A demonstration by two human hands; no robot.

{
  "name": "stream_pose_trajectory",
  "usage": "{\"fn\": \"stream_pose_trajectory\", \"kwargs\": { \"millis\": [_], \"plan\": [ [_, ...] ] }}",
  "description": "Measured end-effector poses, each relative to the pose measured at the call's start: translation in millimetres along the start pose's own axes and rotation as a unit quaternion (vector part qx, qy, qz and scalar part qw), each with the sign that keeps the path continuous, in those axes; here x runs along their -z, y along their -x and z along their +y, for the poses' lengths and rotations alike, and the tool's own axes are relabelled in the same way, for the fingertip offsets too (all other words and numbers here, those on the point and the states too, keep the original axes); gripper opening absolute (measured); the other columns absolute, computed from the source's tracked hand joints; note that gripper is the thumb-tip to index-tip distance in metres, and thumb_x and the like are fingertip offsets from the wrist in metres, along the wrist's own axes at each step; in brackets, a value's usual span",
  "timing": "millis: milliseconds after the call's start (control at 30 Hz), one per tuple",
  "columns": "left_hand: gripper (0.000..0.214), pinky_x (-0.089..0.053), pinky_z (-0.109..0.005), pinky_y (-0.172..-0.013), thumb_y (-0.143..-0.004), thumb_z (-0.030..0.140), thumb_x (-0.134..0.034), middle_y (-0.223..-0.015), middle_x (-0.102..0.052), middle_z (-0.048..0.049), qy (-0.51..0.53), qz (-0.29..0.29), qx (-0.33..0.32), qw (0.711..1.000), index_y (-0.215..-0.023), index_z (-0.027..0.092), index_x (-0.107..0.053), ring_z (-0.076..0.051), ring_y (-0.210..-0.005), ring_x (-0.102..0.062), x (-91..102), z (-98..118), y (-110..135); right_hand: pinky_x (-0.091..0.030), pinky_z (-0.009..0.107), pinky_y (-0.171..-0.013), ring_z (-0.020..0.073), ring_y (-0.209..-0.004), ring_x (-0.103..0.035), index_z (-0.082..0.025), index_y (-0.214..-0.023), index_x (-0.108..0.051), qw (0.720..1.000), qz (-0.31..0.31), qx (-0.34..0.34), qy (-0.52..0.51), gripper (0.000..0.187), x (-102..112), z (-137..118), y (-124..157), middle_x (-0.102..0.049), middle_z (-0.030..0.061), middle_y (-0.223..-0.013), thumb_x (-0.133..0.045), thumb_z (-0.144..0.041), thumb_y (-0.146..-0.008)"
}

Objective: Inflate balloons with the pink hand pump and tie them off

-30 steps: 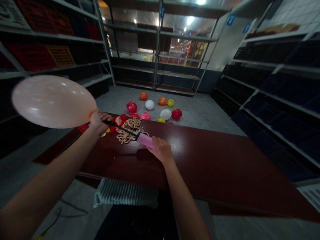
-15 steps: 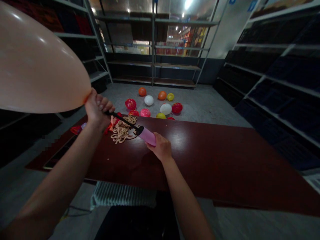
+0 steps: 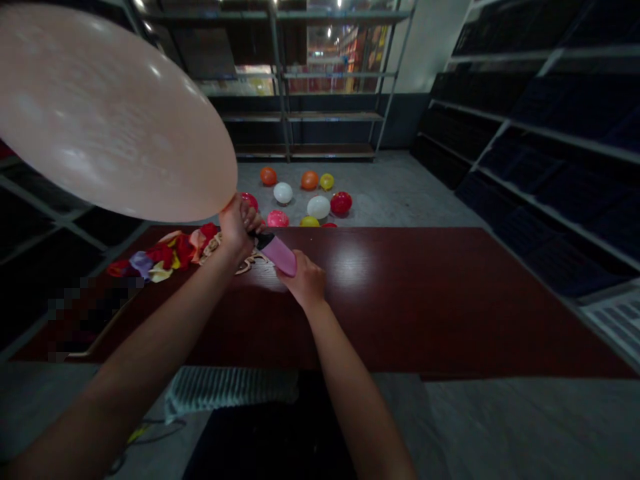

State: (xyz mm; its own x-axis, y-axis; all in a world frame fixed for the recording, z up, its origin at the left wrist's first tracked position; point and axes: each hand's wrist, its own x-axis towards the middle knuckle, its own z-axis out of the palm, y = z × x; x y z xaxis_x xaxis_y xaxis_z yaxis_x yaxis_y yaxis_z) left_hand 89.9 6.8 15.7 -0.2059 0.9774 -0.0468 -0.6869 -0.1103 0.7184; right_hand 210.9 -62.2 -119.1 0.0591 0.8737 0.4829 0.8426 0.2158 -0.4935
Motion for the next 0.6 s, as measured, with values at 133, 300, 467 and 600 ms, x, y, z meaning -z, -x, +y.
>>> {"fn": "stream_pose_trajectory", "kwargs": {
  "millis": [133, 300, 467, 600],
  "plan": [
    [0.052, -0.019, -0.023, -0.033, -0.104, 0.025, -0.044, -0.041, -0.019, 0.0072, 0.0, 0.069, 0.023, 0.997, -0.056, 0.02, -0.024, -0.008, -0.03, -0.02, 20.4, 9, -7, -0.043, 0.028, -0.07, 0.0221, -0.091, -0.072, -0.021, -0.12, -0.064, 0.999, -0.011, 0.045, 0.027, 0.046, -4, -2, 0, -0.077, 0.0055, -0.108, -0.073, -0.049, -0.085],
    [0.045, -0.021, -0.022, -0.036, -0.101, 0.017, -0.039, -0.042, -0.02, 0.0078, 0.062, 0.114, 0.067, 0.989, -0.061, 0.02, -0.02, -0.007, -0.03, -0.021, 60.0, 25, -13, -0.04, 0.029, -0.069, 0.0212, -0.086, -0.07, -0.02, -0.12, -0.065, 0.99, -0.043, 0.096, 0.088, 0.045, -6, -7, 2, -0.077, 0.0076, -0.103, -0.073, -0.048, -0.087],
    [0.041, -0.023, -0.023, -0.038, -0.1, 0.016, -0.037, -0.043, -0.021, 0.0083, 0.107, 0.136, 0.062, 0.983, -0.063, 0.02, -0.019, -0.007, -0.03, -0.022, 94.2, 55, -18, -0.037, 0.03, -0.068, 0.0208, -0.082, -0.068, -0.019, -0.121, -0.065, 0.979, -0.051, 0.145, 0.133, 0.046, -6, -8, 4, -0.075, 0.0073, -0.097, -0.07, -0.051, -0.088],
    [0.041, -0.022, -0.023, -0.037, -0.101, 0.017, -0.036, -0.042, -0.02, 0.0086, 0.121, 0.161, 0.05, 0.978, -0.063, 0.02, -0.019, -0.007, -0.029, -0.021, 116.0, 84, -20, -0.036, 0.03, -0.067, 0.0198, -0.08, -0.067, -0.019, -0.118, -0.066, 0.972, -0.051, 0.18, 0.142, 0.045, -5, -10, 5, -0.075, 0.0057, -0.094, -0.07, -0.052, -0.089]
  ]
}}
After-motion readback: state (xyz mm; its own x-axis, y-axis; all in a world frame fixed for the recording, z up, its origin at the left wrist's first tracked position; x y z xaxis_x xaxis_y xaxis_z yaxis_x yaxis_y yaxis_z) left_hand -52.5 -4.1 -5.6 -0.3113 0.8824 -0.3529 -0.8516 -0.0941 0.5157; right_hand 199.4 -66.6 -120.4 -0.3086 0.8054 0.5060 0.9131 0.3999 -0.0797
